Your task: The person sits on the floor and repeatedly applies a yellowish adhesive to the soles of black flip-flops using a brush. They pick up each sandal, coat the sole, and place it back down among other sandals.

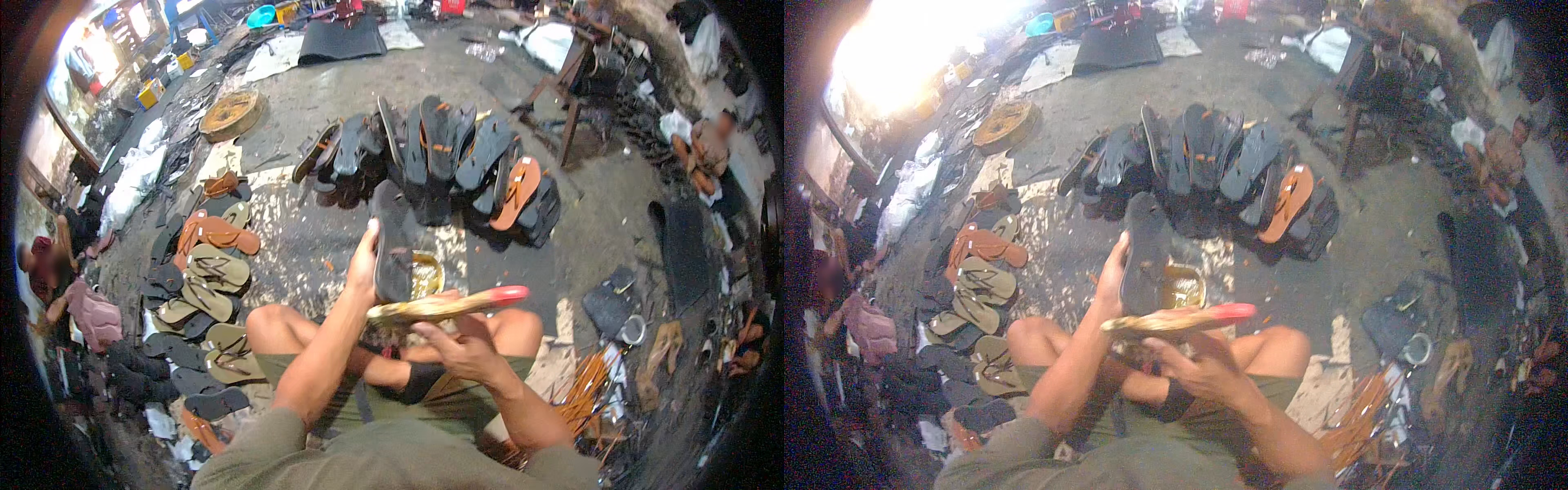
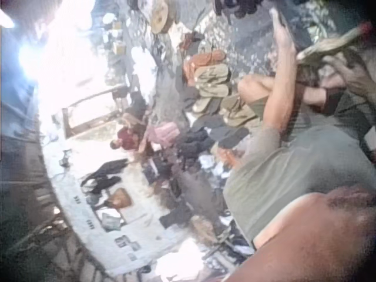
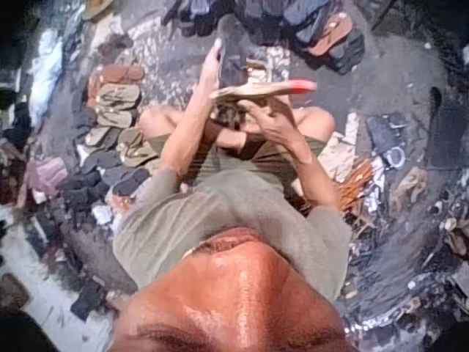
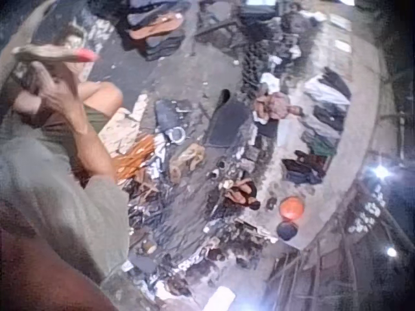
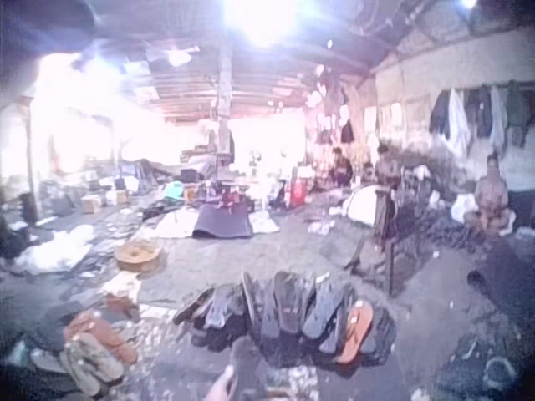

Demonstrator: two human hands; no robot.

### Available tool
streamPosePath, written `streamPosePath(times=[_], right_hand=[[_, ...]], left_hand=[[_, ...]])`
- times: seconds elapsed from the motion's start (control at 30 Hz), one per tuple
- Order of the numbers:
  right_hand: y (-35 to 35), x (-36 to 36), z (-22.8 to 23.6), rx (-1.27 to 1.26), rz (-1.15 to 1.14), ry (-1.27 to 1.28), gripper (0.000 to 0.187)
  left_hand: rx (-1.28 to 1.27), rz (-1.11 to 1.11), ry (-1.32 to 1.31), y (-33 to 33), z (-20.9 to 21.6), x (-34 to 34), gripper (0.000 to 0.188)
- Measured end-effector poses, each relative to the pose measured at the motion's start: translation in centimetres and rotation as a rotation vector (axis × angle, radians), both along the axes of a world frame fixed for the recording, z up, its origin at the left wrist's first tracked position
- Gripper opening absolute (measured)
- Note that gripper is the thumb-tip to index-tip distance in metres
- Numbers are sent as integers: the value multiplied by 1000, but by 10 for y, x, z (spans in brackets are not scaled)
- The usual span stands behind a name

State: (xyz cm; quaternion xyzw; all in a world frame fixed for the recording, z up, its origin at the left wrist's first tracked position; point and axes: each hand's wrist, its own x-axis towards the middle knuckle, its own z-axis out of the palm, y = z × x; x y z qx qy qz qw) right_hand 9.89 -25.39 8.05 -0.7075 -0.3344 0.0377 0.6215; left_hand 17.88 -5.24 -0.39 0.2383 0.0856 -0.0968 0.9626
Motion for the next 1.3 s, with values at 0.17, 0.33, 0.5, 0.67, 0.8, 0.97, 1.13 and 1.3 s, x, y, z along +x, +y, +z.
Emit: streamPosePath(times=[0.17,0.33,0.5,0.67,0.8,0.97,1.13,1.3], right_hand=[[-21,14,35,-41,-257,23,29],[-47,27,-2,26,-618,329,21],[-77,48,-43,-322,-798,301,34],[-48,84,-75,-134,-625,254,37],[-18,95,-76,-279,-555,348,29],[37,101,-86,-604,-268,250,37],[50,94,-138,-769,-217,-218,30],[38,103,-106,-121,-347,-121,30]], left_hand=[[169,383,286,24,62,160,73],[732,360,-226,70,42,88,31],[1221,699,14,237,-41,-17,32],[1132,1409,810,445,-132,-129,58],[996,1137,725,477,-153,-123,81],[1927,1116,746,455,-97,-145,46],[1954,711,337,265,53,-212,39],[2022,360,361,158,44,-263,54]])
